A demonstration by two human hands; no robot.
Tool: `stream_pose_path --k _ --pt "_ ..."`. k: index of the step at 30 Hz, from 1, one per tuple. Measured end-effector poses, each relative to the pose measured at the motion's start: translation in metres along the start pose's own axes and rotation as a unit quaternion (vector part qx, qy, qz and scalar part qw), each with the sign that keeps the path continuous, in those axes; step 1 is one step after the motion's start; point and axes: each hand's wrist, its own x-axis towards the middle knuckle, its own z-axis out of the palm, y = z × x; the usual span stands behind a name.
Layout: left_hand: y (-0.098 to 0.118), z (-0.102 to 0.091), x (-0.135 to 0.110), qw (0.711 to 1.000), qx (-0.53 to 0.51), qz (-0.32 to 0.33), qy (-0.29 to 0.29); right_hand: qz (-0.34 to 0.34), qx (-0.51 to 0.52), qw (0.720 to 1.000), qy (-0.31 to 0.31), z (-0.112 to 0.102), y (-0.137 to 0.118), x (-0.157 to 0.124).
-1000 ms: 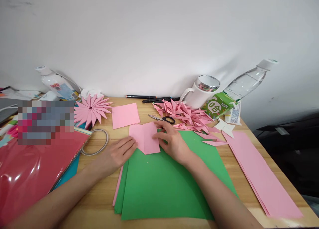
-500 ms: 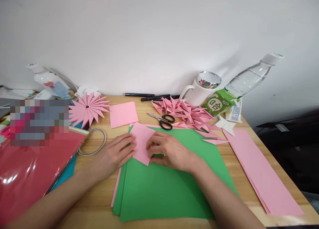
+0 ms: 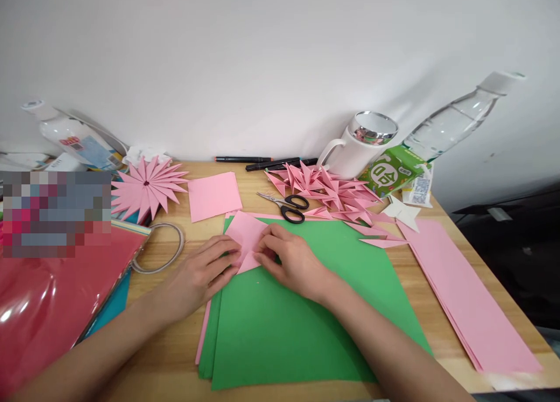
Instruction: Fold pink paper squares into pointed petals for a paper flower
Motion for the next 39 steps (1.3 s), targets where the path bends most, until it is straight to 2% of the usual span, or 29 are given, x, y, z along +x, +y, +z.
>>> stream_pose_path --k 4,8,16,22,25,29,39 --pt "-0.002 0.003 -0.001 0.998 -0.051 -0.023 0.000 0.034 -0.001 0.999 0.031 0.007 -0.001 0.001" --pt "-0.004 0.004 0.000 0.998 -0.054 -0.016 0.015 0.049 0.012 0.998 0.041 0.009 -0.001 0.002" --pt "-0.001 0.002 0.002 0.999 -0.012 -0.030 -0.030 0.056 0.007 0.997 0.053 0.010 -0.001 0.002" --pt "-0.001 0.001 0.002 0.999 -0.013 -0.034 -0.038 -0.046 0.016 0.999 -0.005 0.000 0.005 0.001" --pt "-0.002 0.001 0.001 0.998 -0.027 -0.030 -0.039 -0.079 0.023 0.997 -0.009 -0.003 0.009 0.001" --pt "-0.005 0.002 0.000 0.998 -0.060 -0.021 -0.018 -0.101 0.013 0.995 -0.015 -0.004 0.010 0.002" --pt "-0.011 0.001 -0.001 0.991 -0.124 -0.045 -0.022 -0.128 -0.017 0.991 -0.022 -0.006 0.007 0.003"
